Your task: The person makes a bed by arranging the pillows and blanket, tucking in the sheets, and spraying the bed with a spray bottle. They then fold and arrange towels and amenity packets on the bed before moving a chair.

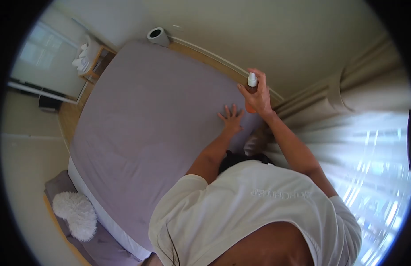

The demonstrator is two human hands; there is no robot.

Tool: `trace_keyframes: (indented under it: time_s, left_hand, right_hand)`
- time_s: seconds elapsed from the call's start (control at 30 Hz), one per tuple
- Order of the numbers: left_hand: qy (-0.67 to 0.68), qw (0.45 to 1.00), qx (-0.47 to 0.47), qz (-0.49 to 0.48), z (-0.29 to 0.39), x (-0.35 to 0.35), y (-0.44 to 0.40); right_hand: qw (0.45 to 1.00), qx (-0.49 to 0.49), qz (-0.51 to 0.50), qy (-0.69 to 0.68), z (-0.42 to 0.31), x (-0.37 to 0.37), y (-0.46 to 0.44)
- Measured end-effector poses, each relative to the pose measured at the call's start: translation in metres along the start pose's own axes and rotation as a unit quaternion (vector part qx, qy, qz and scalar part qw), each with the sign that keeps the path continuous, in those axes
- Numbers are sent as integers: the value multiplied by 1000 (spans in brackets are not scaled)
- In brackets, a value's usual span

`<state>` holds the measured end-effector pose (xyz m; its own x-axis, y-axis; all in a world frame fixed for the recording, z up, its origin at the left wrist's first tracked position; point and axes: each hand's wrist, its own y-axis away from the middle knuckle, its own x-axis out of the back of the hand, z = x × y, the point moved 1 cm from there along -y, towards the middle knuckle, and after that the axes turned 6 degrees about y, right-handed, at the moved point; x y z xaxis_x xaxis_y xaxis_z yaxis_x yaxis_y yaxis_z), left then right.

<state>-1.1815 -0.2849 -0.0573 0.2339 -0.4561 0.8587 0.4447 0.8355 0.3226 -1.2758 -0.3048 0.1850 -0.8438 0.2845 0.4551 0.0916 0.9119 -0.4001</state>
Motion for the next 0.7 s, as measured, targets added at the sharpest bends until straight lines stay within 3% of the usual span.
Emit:
trace_keyframes:
  time_s: [0.07,0.13,0.2,0.23,0.3,0.37,0.4,0.47,0.57,0.7]
  left_hand:
    - [56,996,65,6,18,15,-30]
    - [113,985,130,6,17,33,-49]
    - [189,944,270,33,16,57,-70]
    - [194,939,282,38,16,67,-79]
    - [183,916,356,-39,13,79,-82]
    - [170,906,384,-47,14,81,-91]
    - [147,903,400,-60,15,80,-92]
    - [138,897,415,-60,10,86,-107]
    - [118,892,427,-91,19,74,-101]
    - [121,889,429,-104,20,85,-103]
  right_hand:
    - [998,15,37,-55,-2,-10,-28]
    - [997,11,7,-80,7,-16,-56]
    - [994,7,-21,-103,17,-17,-84]
    - [993,30,-9,-117,18,-16,-95]
    - [989,60,-11,-136,28,-12,-107]
    - [954,-20,-78,-289,47,-8,-124]
    - [951,-21,-93,-295,59,-3,-128]
    - [962,95,-86,-243,79,11,-150]
    - [966,33,-151,-207,102,46,-173]
    - [967,8,-162,-197,138,63,-203]
